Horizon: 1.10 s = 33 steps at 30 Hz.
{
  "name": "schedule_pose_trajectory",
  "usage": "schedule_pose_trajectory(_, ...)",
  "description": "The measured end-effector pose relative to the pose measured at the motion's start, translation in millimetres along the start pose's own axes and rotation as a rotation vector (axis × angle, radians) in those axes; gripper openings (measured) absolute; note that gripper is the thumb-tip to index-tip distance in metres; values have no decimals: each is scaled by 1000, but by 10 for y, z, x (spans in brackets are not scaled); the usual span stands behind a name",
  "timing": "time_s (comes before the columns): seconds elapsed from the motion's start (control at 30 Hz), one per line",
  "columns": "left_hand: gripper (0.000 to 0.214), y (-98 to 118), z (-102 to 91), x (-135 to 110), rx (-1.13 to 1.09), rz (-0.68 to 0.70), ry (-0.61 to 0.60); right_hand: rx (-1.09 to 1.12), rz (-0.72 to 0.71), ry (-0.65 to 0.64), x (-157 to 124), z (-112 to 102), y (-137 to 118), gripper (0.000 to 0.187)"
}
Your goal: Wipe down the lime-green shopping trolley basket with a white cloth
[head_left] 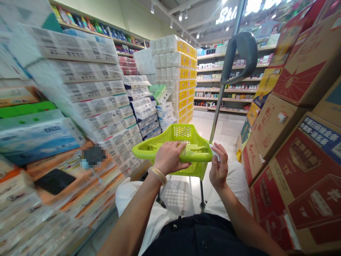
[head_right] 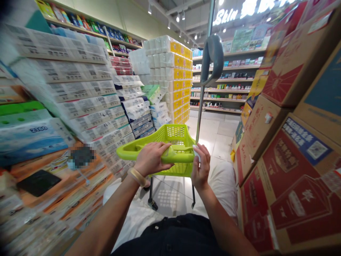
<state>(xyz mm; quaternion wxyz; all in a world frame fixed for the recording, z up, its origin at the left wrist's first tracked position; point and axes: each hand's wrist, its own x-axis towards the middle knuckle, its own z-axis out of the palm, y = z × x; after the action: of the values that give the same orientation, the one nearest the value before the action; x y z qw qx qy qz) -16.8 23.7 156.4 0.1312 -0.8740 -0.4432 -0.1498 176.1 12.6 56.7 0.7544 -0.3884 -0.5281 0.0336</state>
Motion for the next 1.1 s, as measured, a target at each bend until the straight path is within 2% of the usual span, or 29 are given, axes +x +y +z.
schedule_pose_trajectory(0.03,68,-1,-4,0,1,2,-1,45,55,29,10,12,30,29)
schedule_pose_trajectory(0.13,68,6,-13,7,8,4,-9,211,351,124,60,44,83,36)
schedule_pose_trajectory(0.2,69,14,-15,11,9,2,-13,229,426,114,76,32,57,37)
schedule_pose_trajectory(0.23,69,16,-15,12,8,1,-15,195,385,87,75,15,30,36)
schedule_pose_trajectory(0.37,68,19,-19,8,2,-2,-23,9,1,-57,63,-57,-25,28)
schedule_pose_trajectory(0.4,68,19,-22,7,2,-3,-25,10,-28,-62,70,-58,-7,28)
schedule_pose_trajectory(0.47,68,18,-27,6,1,-4,-25,86,90,9,98,-38,56,31)
schedule_pose_trajectory(0.57,67,19,-30,7,1,-1,-25,221,415,126,132,1,115,38)
schedule_pose_trajectory(0.6,67,19,-29,8,2,0,-24,219,445,125,131,2,105,38)
schedule_pose_trajectory(0.63,67,19,-26,8,2,1,-24,185,410,103,125,-6,81,37)
schedule_pose_trajectory(0.77,68,14,-17,2,0,-2,-20,-28,-14,-74,113,-84,-14,26)
schedule_pose_trajectory(0.8,68,13,-17,0,-1,-3,-19,-38,-64,-104,130,-100,-6,25)
schedule_pose_trajectory(0.87,68,12,-19,-3,-2,-5,-19,8,9,-106,187,-116,50,27)
schedule_pose_trajectory(0.97,68,17,-22,-3,3,-4,-24,104,306,-33,265,-113,124,32)
schedule_pose_trajectory(1.0,68,19,-22,-2,4,-3,-24,107,339,-22,273,-113,119,32)
schedule_pose_trajectory(1.03,69,21,-21,0,5,-2,-23,90,310,-28,270,-115,97,31)
schedule_pose_trajectory(1.1,69,22,-20,2,4,-1,-19,30,127,-82,247,-127,22,25)
